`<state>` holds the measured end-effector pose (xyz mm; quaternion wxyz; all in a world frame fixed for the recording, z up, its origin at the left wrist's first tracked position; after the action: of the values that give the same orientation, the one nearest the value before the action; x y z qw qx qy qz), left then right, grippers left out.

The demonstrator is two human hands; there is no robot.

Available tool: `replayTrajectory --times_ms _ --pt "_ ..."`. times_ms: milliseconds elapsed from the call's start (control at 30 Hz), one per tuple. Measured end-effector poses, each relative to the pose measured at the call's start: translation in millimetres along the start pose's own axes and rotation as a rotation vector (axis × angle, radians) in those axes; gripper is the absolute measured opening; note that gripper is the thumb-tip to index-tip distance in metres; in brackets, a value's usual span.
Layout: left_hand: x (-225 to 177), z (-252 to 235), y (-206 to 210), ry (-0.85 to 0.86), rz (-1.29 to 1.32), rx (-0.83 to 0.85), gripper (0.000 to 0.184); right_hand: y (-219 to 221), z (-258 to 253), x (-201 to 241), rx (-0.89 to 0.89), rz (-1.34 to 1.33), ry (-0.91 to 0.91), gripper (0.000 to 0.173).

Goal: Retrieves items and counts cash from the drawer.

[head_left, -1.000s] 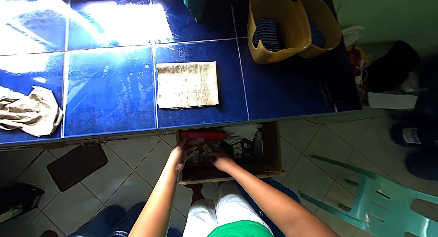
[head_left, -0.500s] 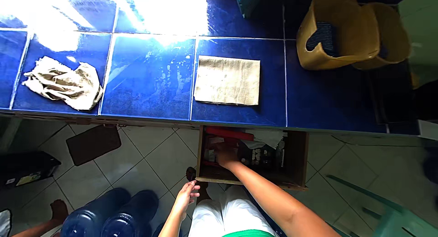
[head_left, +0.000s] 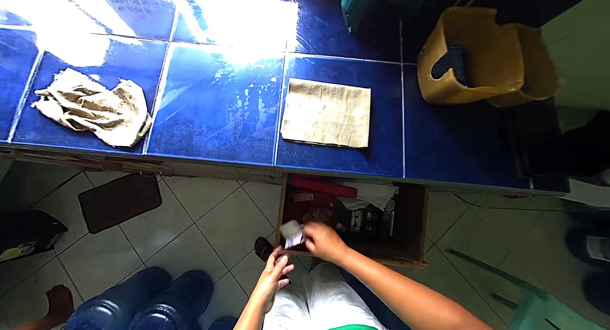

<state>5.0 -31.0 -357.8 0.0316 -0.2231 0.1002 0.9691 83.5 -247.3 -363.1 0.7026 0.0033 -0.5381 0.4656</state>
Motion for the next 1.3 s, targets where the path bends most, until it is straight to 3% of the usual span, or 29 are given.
replayTrajectory --times_ms 67,100,133,200,300,367,467,567,667,767,833,967,1000,1133,1233,1300 --pt "-6.4 -9.5 16.6 0.116 0.103 -0.041 0.070 6.2 13.4 18.6 0.184 -0.123 -0.216 0.023" --pt "-11.0 -15.2 23.0 0.191 0.125 -0.139 0.065 8.1 12.7 21.8 0.206 -0.240 -0.264 0.028" --pt "-14.8 -21.2 25.8 0.249 0.124 -0.248 0.053 9.3 8.2 20.6 0.118 -0.400 -0.256 0.028" --pt "-17.0 -27.1 23.6 0.272 0.086 -0.391 0.032 -0.1 -10.4 10.2 -0.079 -0.507 -0.018 0.034" --pt "-5.8 -16.1 11.7 0.196 0.019 -0.349 0.029 -11.5 -52.1 -29.5 -0.019 -0.061 0.423 0.041" --pt "2.0 -5.2 3.9 0.162 -0.001 -0.317 0.033 -4.0 -69.7 -64.8 0.049 0.159 0.482 0.042" --pt "8.5 7.4 -5.6 0.139 0.050 -0.335 0.036 -2.1 -78.3 -83.1 0.087 0.186 0.445 0.049" --pt "12.4 11.8 -11.2 0.158 0.078 -0.338 0.036 -15.5 -66.8 -64.5 -0.015 -0.090 0.399 0.038" --pt "11.4 11.8 -8.1 0.153 0.080 -0.334 0.035 -22.8 -44.0 -52.2 -0.151 -0.478 0.477 0.031" --pt "5.1 8.9 0.2 0.159 0.091 -0.309 0.034 -19.1 -29.9 -54.4 -0.244 -0.740 0.509 0.050" --pt "0.6 6.9 5.3 0.165 0.072 -0.281 0.035 -18.8 -24.7 -54.5 -0.260 -0.836 0.542 0.063" --pt "-11.4 6.0 10.7 0.206 -0.022 -0.253 0.021 -16.7 -19.3 -56.2 -0.280 -0.888 0.583 0.043" --pt "-13.6 7.0 11.3 0.225 -0.043 -0.258 0.016 -15.1 -17.9 -53.9 -0.289 -0.901 0.585 0.046" --pt "-25.4 10.4 11.3 0.292 -0.099 -0.286 0.009 -7.1 -6.7 -28.0 -0.145 -0.870 0.473 0.083" --pt "-33.5 10.3 15.9 0.354 -0.153 -0.296 0.008 1.0 12.0 11.0 0.096 -0.873 0.214 0.066" --pt "-37.0 11.9 20.3 0.398 -0.129 -0.301 0.009 9.4 18.4 24.0 0.259 -0.879 0.133 0.056"
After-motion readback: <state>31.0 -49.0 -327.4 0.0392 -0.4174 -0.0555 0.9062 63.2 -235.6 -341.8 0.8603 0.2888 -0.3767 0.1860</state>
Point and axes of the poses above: each hand's wrist, its own z-axis away from the middle knuckle, its own y-axis out of the palm, x = y × z, the point moved 1 cm from there along -z, towards the middle knuckle, and after that the axes turned 8 degrees about -z, right-handed, at the moved point
